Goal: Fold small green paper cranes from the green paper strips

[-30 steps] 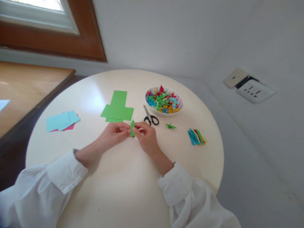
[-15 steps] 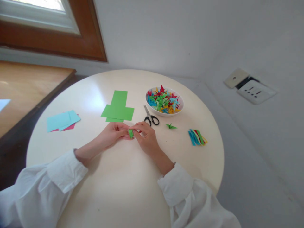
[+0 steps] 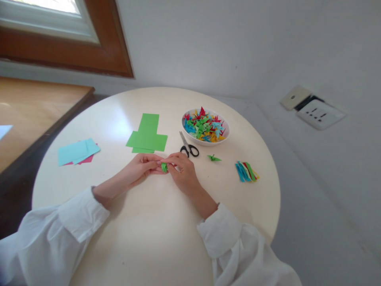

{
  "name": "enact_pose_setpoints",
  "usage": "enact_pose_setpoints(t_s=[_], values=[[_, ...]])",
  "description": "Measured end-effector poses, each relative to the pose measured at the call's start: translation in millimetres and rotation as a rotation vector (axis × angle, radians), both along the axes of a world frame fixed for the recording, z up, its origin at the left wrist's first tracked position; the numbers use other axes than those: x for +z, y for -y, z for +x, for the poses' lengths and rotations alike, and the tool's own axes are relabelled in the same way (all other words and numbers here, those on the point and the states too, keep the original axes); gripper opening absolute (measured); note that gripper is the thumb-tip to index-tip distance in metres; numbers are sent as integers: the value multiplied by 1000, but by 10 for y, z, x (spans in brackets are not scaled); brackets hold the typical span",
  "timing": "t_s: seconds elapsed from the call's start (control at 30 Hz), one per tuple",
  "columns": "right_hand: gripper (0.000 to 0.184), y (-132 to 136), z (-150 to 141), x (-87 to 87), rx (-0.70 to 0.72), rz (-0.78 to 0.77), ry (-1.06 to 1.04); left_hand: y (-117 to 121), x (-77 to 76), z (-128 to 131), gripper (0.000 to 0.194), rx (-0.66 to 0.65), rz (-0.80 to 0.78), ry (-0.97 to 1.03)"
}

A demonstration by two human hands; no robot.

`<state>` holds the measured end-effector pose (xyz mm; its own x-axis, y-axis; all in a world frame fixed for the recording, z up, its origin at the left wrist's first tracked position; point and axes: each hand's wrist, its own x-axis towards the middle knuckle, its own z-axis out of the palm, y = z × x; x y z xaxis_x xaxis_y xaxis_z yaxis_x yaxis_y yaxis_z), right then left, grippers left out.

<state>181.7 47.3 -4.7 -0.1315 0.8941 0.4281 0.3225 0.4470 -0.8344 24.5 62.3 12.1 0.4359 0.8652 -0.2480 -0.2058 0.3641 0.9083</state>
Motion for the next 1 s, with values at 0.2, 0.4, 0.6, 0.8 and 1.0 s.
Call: enact_pose_setpoints(t_s=[0.2,0.4,0.6,0.8,1.0], values=[[22,-3,-25,-8,-1,-58,-70,-1,-6,-4,24,7,41,-42],[16,16,-52,48,-43,-208,-133,-33,-72,-14,22,43,192,-123],[13,8,-59,47,-65,-214,-189,-18,-34,-10,18,68,275,-211],[14,4,-72,67,-80,-283,-248,-6,-27,3,15,76,348,-231],[9,7,-71,81,-68,-279,-216,16,3,13,17,81,381,-286]])
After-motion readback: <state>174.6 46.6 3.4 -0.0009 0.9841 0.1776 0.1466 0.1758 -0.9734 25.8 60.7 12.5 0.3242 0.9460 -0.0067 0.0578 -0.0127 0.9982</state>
